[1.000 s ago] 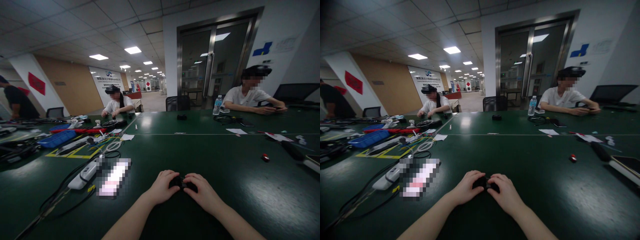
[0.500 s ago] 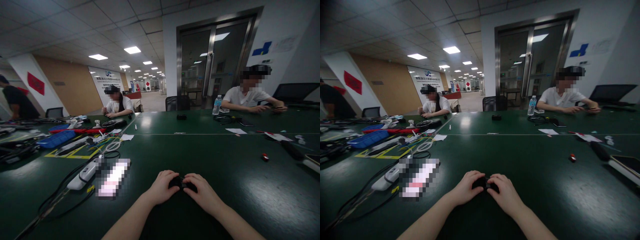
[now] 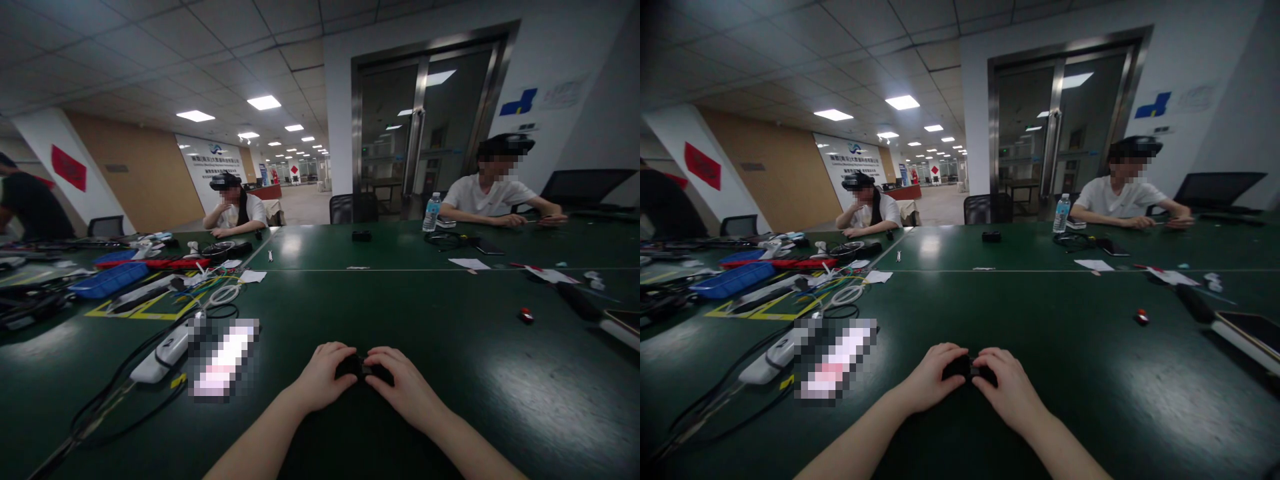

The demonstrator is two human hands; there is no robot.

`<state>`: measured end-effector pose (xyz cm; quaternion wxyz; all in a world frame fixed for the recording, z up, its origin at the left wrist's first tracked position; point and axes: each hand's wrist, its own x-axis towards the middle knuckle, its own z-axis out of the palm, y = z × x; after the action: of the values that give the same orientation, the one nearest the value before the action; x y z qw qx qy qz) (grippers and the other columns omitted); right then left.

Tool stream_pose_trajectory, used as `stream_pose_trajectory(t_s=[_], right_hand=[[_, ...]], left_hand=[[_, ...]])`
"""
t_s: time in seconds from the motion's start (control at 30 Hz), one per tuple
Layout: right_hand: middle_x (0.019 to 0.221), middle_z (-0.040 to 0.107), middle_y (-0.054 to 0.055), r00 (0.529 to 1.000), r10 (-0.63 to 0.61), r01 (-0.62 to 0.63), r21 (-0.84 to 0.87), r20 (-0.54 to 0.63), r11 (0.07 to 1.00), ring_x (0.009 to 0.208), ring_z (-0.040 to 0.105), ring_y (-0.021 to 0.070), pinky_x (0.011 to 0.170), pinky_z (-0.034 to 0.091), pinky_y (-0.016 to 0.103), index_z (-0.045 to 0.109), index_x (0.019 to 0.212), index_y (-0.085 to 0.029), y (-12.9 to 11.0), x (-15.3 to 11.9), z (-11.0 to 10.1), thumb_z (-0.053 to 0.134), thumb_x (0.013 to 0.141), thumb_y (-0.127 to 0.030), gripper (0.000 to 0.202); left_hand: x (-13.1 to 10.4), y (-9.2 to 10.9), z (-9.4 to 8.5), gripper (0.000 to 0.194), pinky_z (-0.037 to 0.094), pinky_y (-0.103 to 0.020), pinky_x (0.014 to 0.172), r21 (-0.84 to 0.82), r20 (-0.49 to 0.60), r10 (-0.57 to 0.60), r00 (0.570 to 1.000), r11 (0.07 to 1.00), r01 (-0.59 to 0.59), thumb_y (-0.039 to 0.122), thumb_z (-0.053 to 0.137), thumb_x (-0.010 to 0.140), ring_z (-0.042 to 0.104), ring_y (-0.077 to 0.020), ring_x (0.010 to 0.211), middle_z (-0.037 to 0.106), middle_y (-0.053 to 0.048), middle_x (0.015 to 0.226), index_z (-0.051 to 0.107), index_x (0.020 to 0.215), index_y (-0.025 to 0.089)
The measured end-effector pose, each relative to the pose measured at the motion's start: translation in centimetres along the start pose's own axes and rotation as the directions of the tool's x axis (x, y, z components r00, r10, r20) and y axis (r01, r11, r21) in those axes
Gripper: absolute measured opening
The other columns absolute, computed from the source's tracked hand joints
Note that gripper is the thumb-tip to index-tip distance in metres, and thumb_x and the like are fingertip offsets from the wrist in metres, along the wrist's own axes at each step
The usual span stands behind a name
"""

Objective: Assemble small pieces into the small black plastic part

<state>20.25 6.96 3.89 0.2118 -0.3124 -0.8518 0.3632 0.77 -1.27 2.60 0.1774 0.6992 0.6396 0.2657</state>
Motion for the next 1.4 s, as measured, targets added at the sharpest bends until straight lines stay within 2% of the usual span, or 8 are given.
stream_pose_trajectory(t_s=[0.4,0.57,0.97,1.2,1.4], right_hand=[[0.102,0.064,0.002,0.998,-0.055,0.053,-0.041,-0.043,0.998,0.1,0.055,0.022,0.09,0.043,0.039,0.064,0.097,-0.027,-0.3,0.1,-0.3,0.059,0.078,-0.029,0.019],[0.102,0.063,0.002,0.998,-0.021,0.018,-0.045,-0.06,0.999,0.098,0.057,0.022,0.088,0.045,0.039,0.063,0.099,-0.028,-0.2,0.0,-0.4,0.058,0.079,-0.031,0.021],[0.107,0.063,0.003,0.982,0.004,0.009,0.067,-0.188,0.998,0.103,0.057,0.0228,0.093,0.044,0.042,0.061,0.109,-0.027,0.5,0.0,-0.8,0.059,0.078,-0.031,0.031],[0.11,0.063,0.002,0.971,0.019,0.016,0.143,-0.239,0.99,0.107,0.055,0.0241,0.095,0.042,0.045,0.063,0.106,-0.029,0.8,0.0,-1.1,0.06,0.076,-0.03,0.029],[0.105,0.065,0.003,0.957,0.027,0.015,0.145,-0.288,0.989,0.103,0.057,0.0239,0.093,0.043,0.043,0.063,0.104,-0.027,0.6,0.0,-1.5,0.06,0.077,-0.035,0.029]], left_hand=[[0.1,-0.1,0.1,0.047,0.034,-0.038,0.098,0.01,-0.024,0.039,0.999,0.999,-0.039,0.027,0.065,0.077,0.047,-0.023,0.111,0.054,-0.005,0.118,0.051,0.122,0.025],[0.0,0.0,0.0,0.046,0.034,-0.039,0.097,0.007,-0.013,0.025,1.0,1.0,-0.025,0.028,0.064,0.078,0.045,-0.0241,0.112,0.053,-0.005,0.12,0.051,0.121,0.025],[0.0,0.2,-0.3,0.047,0.034,-0.039,0.098,-0.001,0.011,0.009,1.0,1.0,-0.009,0.029,0.062,0.078,0.045,-0.0239,0.112,0.053,-0.004,0.121,0.05,0.123,0.025],[0.0,0.0,-0.1,0.048,0.035,-0.041,0.097,0.013,0.017,-0.007,1.0,1.0,0.007,0.029,0.062,0.079,0.044,-0.0251,0.113,0.052,-0.005,0.122,0.049,0.125,0.025],[0.1,0.0,0.0,0.047,0.032,-0.039,0.1,0.028,0.02,0.006,1.0,1.0,-0.007,0.028,0.062,0.079,0.044,-0.0236,0.114,0.052,-0.005,0.122,0.048,0.125,0.025]])
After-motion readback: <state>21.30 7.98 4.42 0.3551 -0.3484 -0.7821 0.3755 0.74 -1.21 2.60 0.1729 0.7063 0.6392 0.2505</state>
